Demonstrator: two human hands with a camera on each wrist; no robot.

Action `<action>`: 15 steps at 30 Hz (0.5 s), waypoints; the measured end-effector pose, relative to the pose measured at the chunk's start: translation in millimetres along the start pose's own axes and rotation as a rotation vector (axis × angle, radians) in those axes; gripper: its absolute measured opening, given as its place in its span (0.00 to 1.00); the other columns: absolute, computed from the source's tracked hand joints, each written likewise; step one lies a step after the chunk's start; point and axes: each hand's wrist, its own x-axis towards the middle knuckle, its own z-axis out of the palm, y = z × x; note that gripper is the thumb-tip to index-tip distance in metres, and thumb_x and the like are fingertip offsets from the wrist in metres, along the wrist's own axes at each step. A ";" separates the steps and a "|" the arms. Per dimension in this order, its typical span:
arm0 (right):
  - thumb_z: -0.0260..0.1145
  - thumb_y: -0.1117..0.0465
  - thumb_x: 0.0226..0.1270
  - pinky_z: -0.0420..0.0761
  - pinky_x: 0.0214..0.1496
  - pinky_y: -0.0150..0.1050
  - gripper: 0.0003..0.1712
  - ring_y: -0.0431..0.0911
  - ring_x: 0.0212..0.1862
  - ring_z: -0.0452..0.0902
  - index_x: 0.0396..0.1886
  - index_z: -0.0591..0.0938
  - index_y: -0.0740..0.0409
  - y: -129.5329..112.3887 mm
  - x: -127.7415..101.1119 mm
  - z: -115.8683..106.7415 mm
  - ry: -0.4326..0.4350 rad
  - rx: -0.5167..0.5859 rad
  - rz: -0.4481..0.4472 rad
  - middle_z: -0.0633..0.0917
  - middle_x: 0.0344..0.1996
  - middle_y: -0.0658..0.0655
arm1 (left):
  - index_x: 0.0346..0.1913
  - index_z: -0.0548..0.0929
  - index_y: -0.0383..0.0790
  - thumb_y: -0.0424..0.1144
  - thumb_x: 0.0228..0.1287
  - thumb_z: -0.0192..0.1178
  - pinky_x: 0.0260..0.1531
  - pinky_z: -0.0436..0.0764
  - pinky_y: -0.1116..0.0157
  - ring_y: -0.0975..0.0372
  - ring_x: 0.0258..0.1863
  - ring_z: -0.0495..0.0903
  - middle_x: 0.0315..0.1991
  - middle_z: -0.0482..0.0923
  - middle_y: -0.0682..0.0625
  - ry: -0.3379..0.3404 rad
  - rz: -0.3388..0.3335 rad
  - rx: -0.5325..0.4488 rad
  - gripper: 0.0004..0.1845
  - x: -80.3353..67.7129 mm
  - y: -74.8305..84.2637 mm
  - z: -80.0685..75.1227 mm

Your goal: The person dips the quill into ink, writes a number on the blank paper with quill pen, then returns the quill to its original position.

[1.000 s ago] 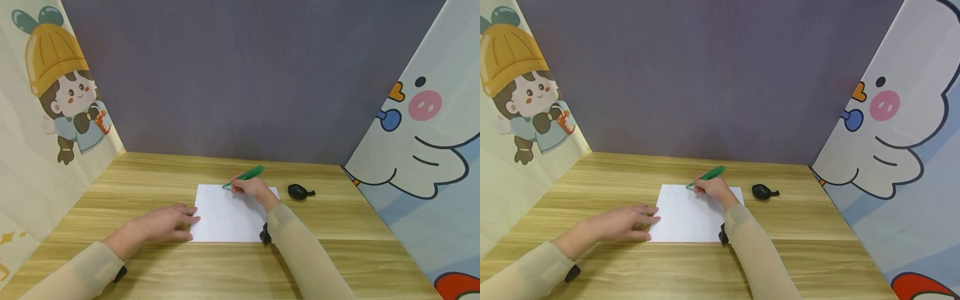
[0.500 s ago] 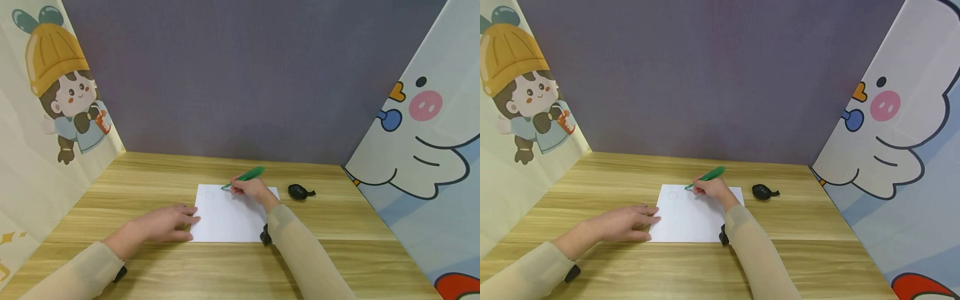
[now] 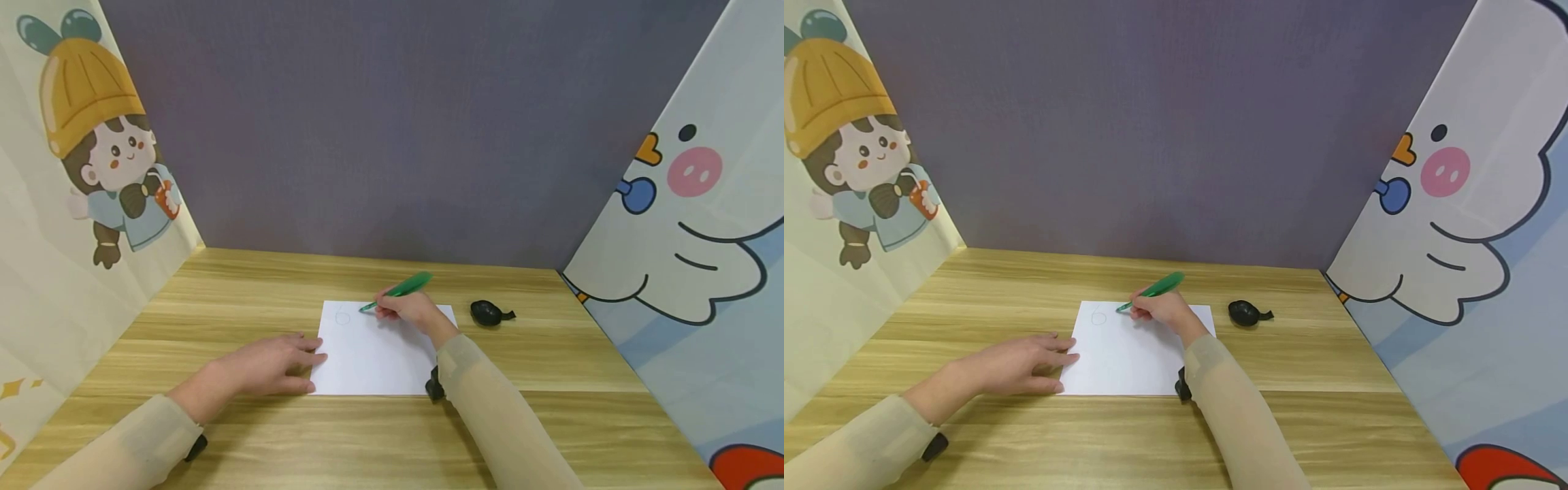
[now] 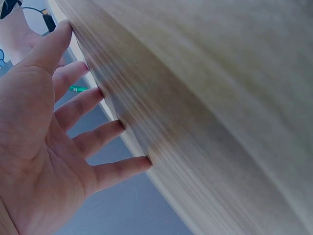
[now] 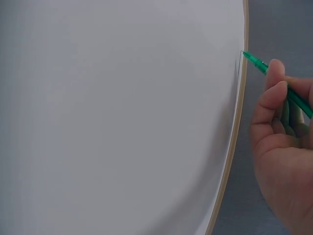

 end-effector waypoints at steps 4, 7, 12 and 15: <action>0.70 0.57 0.82 0.88 0.47 0.33 0.14 0.40 0.40 0.90 0.56 0.90 0.62 0.3 -0.9 0.0 -0.010 -0.010 -0.003 0.95 0.40 0.55 | 0.75 0.82 0.40 0.59 0.78 0.66 0.75 0.75 0.35 0.34 0.76 0.75 0.78 0.76 0.35 0.001 0.004 0.001 0.34 0.3 0.1 -0.4; 0.70 0.57 0.82 0.88 0.47 0.33 0.15 0.40 0.39 0.90 0.56 0.90 0.63 0.8 -0.8 0.4 -0.015 -0.007 -0.008 0.95 0.40 0.55 | 0.75 0.82 0.40 0.59 0.78 0.66 0.75 0.75 0.35 0.34 0.76 0.75 0.77 0.76 0.35 0.002 0.007 0.001 0.34 0.4 -0.2 -0.4; 0.69 0.59 0.82 0.88 0.45 0.33 0.14 0.40 0.39 0.90 0.56 0.90 0.63 1.8 -0.4 0.9 -0.036 0.005 -0.030 0.95 0.39 0.55 | 0.75 0.82 0.40 0.59 0.78 0.67 0.75 0.75 0.35 0.34 0.76 0.75 0.78 0.76 0.35 0.001 0.006 0.001 0.34 0.5 -0.6 0.0; 0.69 0.59 0.82 0.87 0.44 0.33 0.14 0.40 0.38 0.90 0.56 0.90 0.64 2.5 -0.6 0.8 -0.048 0.007 -0.039 0.95 0.38 0.55 | 0.75 0.82 0.40 0.59 0.78 0.67 0.75 0.75 0.35 0.34 0.76 0.75 0.78 0.76 0.35 0.002 0.005 -0.002 0.34 0.6 -0.6 0.1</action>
